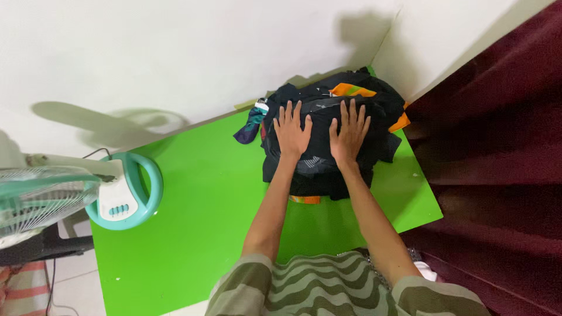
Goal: The person holds a folded black garment, walks to a green table, and places the garment onto a pile of clothes.
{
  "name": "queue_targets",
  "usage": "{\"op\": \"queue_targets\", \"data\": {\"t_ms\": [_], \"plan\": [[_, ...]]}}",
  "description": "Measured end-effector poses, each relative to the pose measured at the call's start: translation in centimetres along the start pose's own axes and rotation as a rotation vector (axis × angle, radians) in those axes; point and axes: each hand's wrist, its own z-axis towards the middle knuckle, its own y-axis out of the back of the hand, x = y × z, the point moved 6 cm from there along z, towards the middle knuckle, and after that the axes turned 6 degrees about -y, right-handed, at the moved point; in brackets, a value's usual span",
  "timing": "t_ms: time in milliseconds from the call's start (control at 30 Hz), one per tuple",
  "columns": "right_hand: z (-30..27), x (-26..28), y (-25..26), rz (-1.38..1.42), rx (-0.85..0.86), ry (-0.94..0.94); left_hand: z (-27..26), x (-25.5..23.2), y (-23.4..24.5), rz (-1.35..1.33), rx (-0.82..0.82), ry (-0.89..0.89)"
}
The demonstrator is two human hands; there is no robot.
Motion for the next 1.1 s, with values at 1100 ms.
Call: {"op": "queue_targets", "data": {"t_ms": [1100], "plan": [[-1.3, -2.9, -1.6, -0.005, 0.055, 0.244, -9.7, 6.5, 9.1, 0.048, -0.061, -0.132]]}}
